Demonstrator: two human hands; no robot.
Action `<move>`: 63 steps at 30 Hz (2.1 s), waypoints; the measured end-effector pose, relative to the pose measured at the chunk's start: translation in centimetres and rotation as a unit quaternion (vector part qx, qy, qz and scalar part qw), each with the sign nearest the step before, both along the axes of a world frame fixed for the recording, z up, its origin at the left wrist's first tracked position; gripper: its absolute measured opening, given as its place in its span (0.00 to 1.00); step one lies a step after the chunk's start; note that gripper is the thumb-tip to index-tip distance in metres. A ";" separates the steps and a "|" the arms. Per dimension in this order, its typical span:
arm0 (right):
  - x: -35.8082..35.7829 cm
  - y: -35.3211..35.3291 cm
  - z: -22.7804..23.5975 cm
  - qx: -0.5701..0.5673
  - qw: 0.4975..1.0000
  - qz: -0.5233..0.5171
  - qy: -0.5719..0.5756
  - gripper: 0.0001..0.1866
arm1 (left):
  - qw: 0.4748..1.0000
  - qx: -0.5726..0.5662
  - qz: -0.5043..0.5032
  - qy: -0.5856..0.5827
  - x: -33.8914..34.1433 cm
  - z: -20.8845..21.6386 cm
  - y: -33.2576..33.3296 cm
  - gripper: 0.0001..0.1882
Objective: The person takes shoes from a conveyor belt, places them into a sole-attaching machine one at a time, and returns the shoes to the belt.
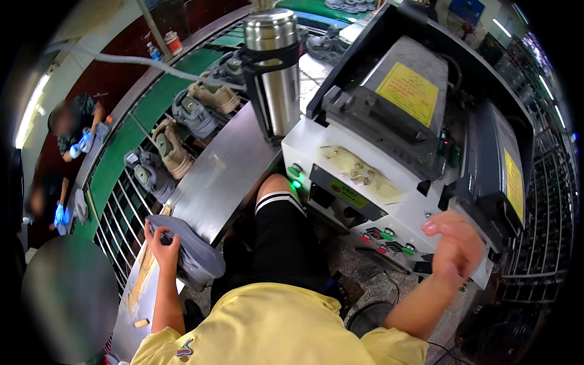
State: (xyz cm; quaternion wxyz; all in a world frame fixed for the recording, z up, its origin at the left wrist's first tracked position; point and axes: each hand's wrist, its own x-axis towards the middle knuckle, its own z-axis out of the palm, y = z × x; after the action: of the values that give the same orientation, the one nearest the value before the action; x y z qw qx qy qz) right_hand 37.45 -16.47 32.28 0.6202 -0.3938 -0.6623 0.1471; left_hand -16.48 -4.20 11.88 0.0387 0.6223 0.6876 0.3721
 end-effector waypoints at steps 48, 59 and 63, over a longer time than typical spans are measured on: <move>14.5 -10.0 -16.1 -0.036 0.906 -0.232 0.353 0.39 | 0.728 -0.201 -0.433 -0.492 14.7 5.6 -1.7 0.33; -24.7 11.5 -4.6 -0.357 0.833 0.423 0.023 0.45 | 0.451 -0.083 -0.304 -0.835 1.4 7.5 -3.0 0.43; -28.5 15.5 -9.4 -0.389 0.855 0.325 -0.113 0.48 | 0.636 0.029 -0.037 -0.770 -12.4 1.8 -2.2 0.34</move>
State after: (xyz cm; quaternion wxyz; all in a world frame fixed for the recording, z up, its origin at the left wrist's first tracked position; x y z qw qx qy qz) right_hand 8.93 -0.92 22.93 0.2540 -0.3793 -0.7069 0.5404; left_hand -28.84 -6.37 13.71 0.5498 0.1354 0.3740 0.7345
